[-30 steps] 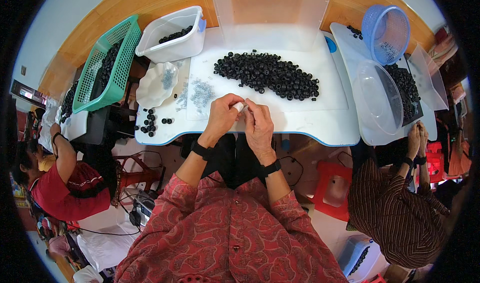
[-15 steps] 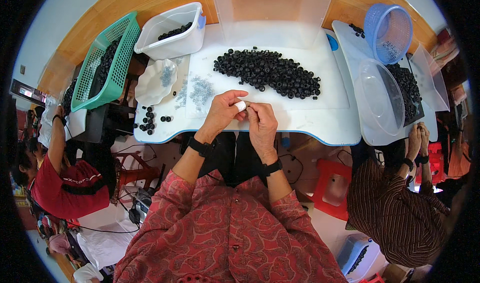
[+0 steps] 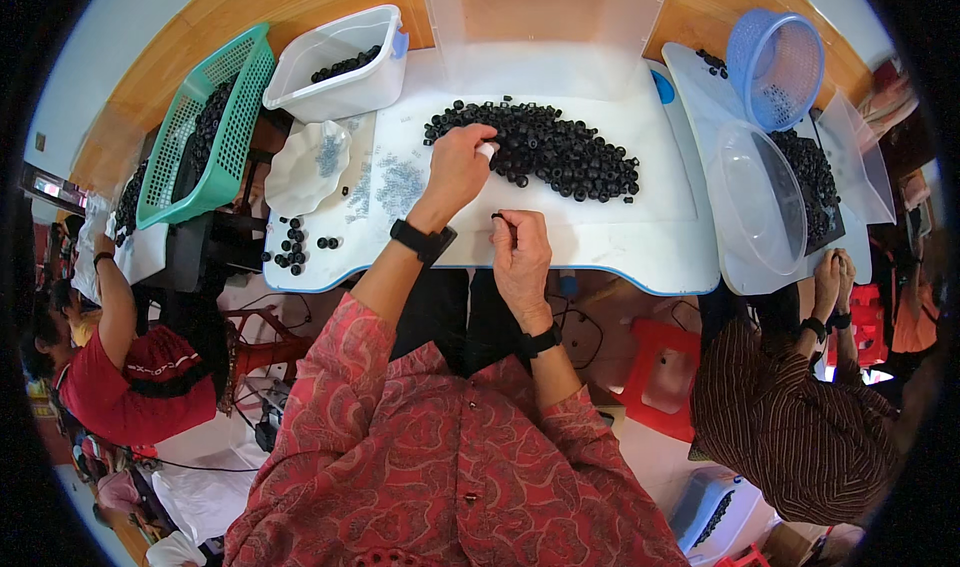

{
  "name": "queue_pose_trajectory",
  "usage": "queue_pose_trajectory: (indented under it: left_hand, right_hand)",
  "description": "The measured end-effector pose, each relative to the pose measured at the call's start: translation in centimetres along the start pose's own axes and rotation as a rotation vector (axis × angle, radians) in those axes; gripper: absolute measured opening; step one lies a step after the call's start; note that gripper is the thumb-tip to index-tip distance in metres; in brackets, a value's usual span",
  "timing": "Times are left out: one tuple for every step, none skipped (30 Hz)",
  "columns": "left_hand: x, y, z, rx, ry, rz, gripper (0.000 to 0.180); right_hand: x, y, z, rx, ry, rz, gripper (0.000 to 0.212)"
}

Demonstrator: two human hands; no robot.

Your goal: Assembling small plastic components by inserting black pieces into white caps.

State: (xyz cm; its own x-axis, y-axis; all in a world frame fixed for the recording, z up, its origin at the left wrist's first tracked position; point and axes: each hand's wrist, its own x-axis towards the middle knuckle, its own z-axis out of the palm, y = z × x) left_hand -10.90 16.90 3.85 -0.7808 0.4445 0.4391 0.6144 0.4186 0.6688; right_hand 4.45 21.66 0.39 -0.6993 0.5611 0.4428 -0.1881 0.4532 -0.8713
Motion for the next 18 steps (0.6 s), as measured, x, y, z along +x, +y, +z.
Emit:
queue_pose_trajectory:
  left_hand:
    - [0.4,-0.2,0.4,-0.001,0.002,0.000,0.020]
    - [0.8,-0.1,0.7,0.041,-0.025,-0.023,0.022]
    - [1.1,-0.1,1.0,0.083,-0.052,-0.047,0.024]
    - [1.3,-0.2,1.1,0.081,-0.053,-0.046,0.024]
    - [1.4,-0.2,1.3,0.118,-0.062,-0.029,0.026]
    - [1.5,-0.3,1.4,0.155,-0.070,-0.012,0.028]
    - [1.6,-0.5,1.5,0.154,-0.071,-0.012,0.028]
    - [1.7,-0.5,1.5,0.157,-0.069,-0.013,0.027]
    - [1.7,-0.5,1.5,0.159,-0.067,-0.015,0.026]
    - [1.7,-0.6,1.5,0.160,-0.067,-0.016,0.026]
    - [1.7,-0.5,1.4,0.131,-0.098,-0.051,0.025]
    - [1.7,-0.3,1.3,0.101,-0.129,-0.086,0.024]
    - [1.7,-0.2,1.1,0.101,-0.129,-0.086,0.024]
    - [1.7,-0.2,1.1,0.081,-0.172,-0.131,0.020]
    - [1.7,-0.1,1.0,0.060,-0.214,-0.176,0.018]
    - [1.5,-0.1,0.9,0.059,-0.215,-0.176,0.018]
    - [1.3,-0.1,0.9,0.061,-0.198,-0.152,0.018]
    - [1.0,-0.1,0.9,0.062,-0.181,-0.129,0.018]
  right_hand:
    - [0.0,-0.1,0.0,-0.023,-0.011,-0.011,0.008]
    - [0.0,0.0,0.0,-0.026,-0.009,-0.010,0.008]
    - [0.0,0.1,0.1,-0.038,-0.005,-0.013,0.007]
    - [0.0,0.1,0.1,-0.049,-0.002,-0.016,0.006]
    - [0.0,0.1,0.1,-0.051,-0.001,-0.015,0.006]
    - [0.0,0.2,0.2,-0.046,0.001,-0.014,0.006]
    - [0.0,0.2,0.2,-0.041,0.002,-0.013,0.006]
    - [0.0,0.3,0.2,-0.041,0.001,-0.011,0.006]
    - [0.0,0.5,0.2,-0.063,0.001,-0.025,0.006]
    - [0.0,0.7,0.2,-0.086,0.000,-0.038,0.006]
    - [0.0,0.7,0.2,-0.086,0.000,-0.037,0.006]
    - [0.0,0.6,0.2,-0.081,-0.001,-0.037,0.006]
    - [0.0,0.6,0.2,-0.078,-0.002,-0.037,0.006]
    - [0.1,0.6,0.2,-0.078,-0.002,-0.037,0.006]
    - [0.1,0.5,0.2,-0.083,-0.008,-0.035,0.006]
    - [0.1,0.5,0.1,-0.088,-0.013,-0.033,0.006]
    - [0.1,0.5,0.1,-0.088,-0.014,-0.035,0.006]
    - [0.1,0.6,0.2,-0.092,-0.011,-0.041,0.006]
